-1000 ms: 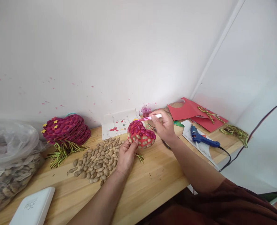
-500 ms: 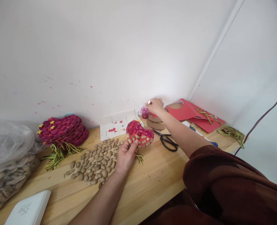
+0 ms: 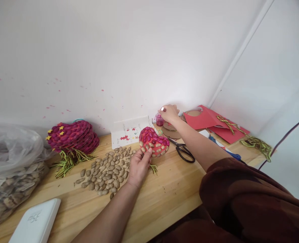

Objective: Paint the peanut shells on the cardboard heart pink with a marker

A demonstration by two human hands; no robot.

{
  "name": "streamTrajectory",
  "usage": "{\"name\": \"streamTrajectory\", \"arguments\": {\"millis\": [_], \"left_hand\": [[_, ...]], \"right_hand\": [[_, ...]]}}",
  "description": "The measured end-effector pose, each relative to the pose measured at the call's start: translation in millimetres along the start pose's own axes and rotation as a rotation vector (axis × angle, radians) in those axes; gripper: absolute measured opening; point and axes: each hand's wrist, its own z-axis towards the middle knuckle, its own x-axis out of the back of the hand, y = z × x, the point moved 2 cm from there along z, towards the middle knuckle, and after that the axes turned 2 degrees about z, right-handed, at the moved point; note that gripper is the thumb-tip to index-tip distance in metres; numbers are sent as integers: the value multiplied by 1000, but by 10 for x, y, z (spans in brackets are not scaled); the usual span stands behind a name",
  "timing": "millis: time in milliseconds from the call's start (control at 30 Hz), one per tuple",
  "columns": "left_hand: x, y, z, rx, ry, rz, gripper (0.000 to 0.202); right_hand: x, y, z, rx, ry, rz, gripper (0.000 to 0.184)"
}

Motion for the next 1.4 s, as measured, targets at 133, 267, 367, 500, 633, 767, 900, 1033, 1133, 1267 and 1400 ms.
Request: {"name": "streamTrajectory", "arguments": {"millis": [133,267,367,500,633,767,900,1033,1133,1267,1400], "left_hand": [[-17,30,-13,-4,2,-9,49],[-40,67,-28,0,3,-13,51],[-50,86,-30,5,-1,-23,53],[-52,95,-25,29,6,-35,54],[-58,98,-29,35,8,-56,53],[-76,120,-49,58,1,-87,52],[-103,178,-77,78,-5,-120,50],[-119,225,-101,110,-8,-113,47],[-118,231,-107,121,-4,-107,45],[-112,224,-105,109,-29,-87,45],[-99,222,-104,100,-34,-74,46]], "right_hand": [[14,15,-44,36,3,17,25],[74,25,-73,51,29,40,20],[183,49,-143,40,85,73,23],[405,115,-398,32,280,381,26],[585,29,-869,205,340,838,29],[583,-192,-1353,332,173,968,29],[500,-281,-1596,476,315,806,19],[442,-267,-1627,583,372,719,12],[439,-250,-1619,594,374,702,12],[448,-253,-1631,632,366,694,11],[466,-277,-1661,656,371,677,11]]}}
